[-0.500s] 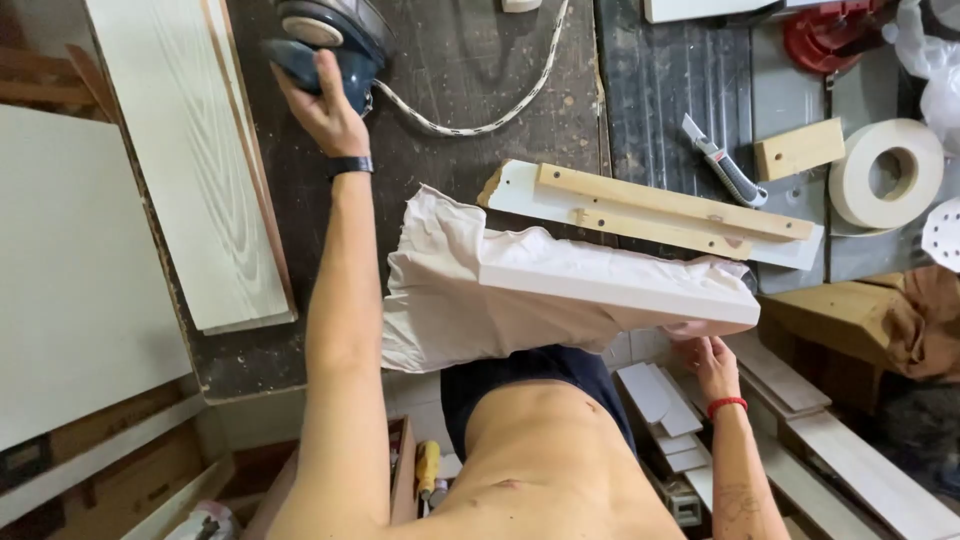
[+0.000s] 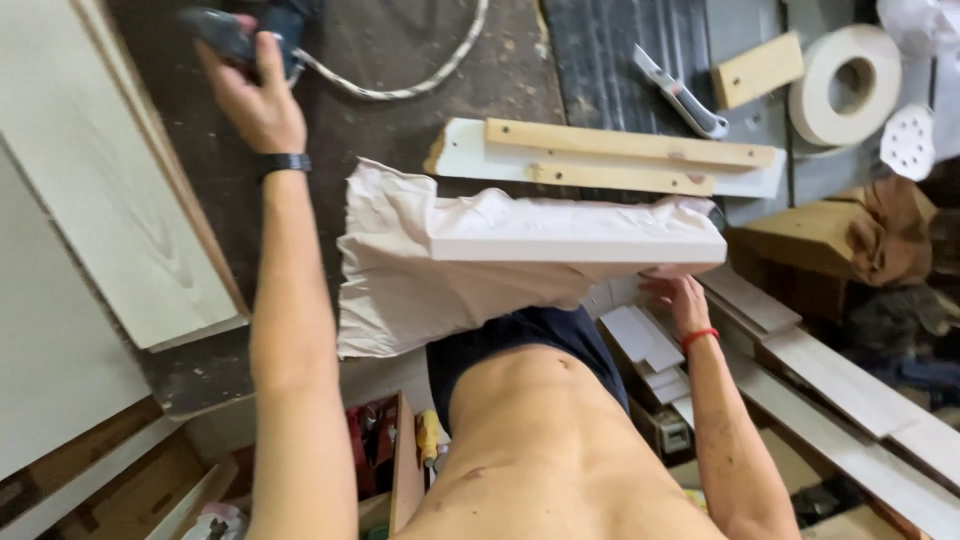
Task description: Applying heat-activated edge banding to a wooden board using an iron and pressing it down with a wooden block.
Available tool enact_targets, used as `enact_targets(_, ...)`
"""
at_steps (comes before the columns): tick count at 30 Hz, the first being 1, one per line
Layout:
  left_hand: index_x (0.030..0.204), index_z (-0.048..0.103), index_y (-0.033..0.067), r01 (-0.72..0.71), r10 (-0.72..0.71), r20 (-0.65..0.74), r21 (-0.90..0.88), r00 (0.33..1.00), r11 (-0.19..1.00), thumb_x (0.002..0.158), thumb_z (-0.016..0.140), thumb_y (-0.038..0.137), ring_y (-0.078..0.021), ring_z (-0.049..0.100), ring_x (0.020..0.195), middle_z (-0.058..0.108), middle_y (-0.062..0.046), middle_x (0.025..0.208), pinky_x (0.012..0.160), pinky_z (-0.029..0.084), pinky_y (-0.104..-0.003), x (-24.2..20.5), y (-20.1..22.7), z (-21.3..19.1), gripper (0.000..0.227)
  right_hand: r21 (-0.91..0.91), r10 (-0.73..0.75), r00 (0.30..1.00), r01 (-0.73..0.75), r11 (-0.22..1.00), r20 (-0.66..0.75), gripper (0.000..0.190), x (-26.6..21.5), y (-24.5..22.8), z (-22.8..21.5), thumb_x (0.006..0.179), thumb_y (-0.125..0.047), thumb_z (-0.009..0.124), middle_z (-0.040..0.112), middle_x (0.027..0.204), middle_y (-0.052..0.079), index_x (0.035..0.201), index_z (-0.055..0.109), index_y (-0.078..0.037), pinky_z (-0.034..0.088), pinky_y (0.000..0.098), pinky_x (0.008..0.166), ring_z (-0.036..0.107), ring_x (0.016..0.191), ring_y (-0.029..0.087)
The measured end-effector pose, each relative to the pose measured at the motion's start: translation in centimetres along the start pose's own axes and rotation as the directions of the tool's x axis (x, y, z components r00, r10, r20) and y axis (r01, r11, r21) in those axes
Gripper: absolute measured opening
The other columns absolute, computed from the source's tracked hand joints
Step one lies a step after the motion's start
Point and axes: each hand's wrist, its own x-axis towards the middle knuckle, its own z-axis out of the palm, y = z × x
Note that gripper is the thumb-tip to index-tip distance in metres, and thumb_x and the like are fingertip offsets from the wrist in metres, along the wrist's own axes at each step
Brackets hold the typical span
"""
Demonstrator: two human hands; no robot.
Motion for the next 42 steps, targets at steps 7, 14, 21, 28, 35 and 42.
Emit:
enact_targets(7,0.152,0.046,0.0163,0.245,-0.259,0.098,0.137,0.961,0.960,0.111,0.080,0.030,-0.0374,0.059,0.143,0.055,-0.016,0.157,0.112,0.049,-0.060,-8.7,4.3,-5.9,0.055,-0.104,-0.020,0.993,0.032,0.994,0.112,0.039,-1.6,-0.8,-0.8,0.098,-0.029,0.071,0.077,0.115,0.012,0.129,0.069,-0.005,0.063,0.0379,0.089,0.074,0.105,0.022)
enact_targets(14,0.153,0.045,-0.0085,-0.051,-0.250,0.353,0.661,0.902,0.748,0.072,0.088,0.061,-0.0525,0.053,0.134,0.049,-0.032,0.145,0.114,0.041,-0.061,-23.6,18.0,-11.0,0.115,-0.050,-0.289,0.902,0.321,0.946,0.321,0.012,-4.1,-1.5,-5.7,0.088,-0.013,0.075,0.070,0.101,0.010,0.078,0.069,-0.007,0.053,0.0402,0.089,0.063,0.096,0.020)
enact_targets(21,0.094,0.069,0.0154,-0.022,-0.256,0.247,0.759,0.934,0.651,0.087,0.082,0.007,-0.0294,0.067,0.112,0.070,-0.001,0.104,0.111,0.048,-0.045,-35.1,13.4,-16.8,0.017,0.580,-0.408,0.834,0.134,0.803,0.372,0.020,-6.5,-1.7,-9.1,0.076,-0.001,0.061,0.070,0.087,0.022,0.093,0.070,0.008,0.060,0.0407,0.074,0.072,0.077,0.028)
enact_targets(28,0.119,0.054,0.0082,0.443,-0.404,-0.183,0.339,0.896,0.830,0.122,0.052,0.019,-0.0156,0.050,0.085,0.056,-0.005,0.101,0.078,0.043,-0.032,-27.7,18.7,-18.7,0.011,0.754,-0.569,0.668,0.019,0.657,0.479,0.049,-5.6,-7.9,-13.0,0.089,-0.008,0.078,0.065,0.142,0.030,0.131,0.067,0.014,0.056,0.0535,0.111,0.066,0.130,0.042)
enact_targets(35,0.131,0.055,0.0147,0.378,-0.400,-0.134,-0.164,0.907,0.911,0.112,0.061,0.044,-0.0357,0.066,0.121,0.062,-0.015,0.131,0.088,0.063,-0.052,-13.1,23.9,-12.6,0.035,0.809,-0.623,0.764,0.252,0.531,0.171,0.022,-5.3,-20.5,-9.5,0.096,-0.026,0.065,0.071,0.110,0.013,0.107,0.070,-0.008,0.058,0.0416,0.087,0.069,0.103,0.028)
enact_targets(42,0.145,0.058,0.0087,0.102,-0.108,0.011,-0.453,0.994,0.886,0.119,0.060,0.015,-0.0496,0.057,0.137,0.060,-0.029,0.147,0.112,0.047,-0.060,-7.0,18.6,-9.5,0.027,0.808,-0.573,0.820,0.342,0.480,-0.007,0.012,-5.1,-27.9,-3.4,0.105,-0.021,0.061,0.067,0.095,0.005,0.103,0.060,-0.009,0.063,0.0312,0.077,0.069,0.089,0.016)
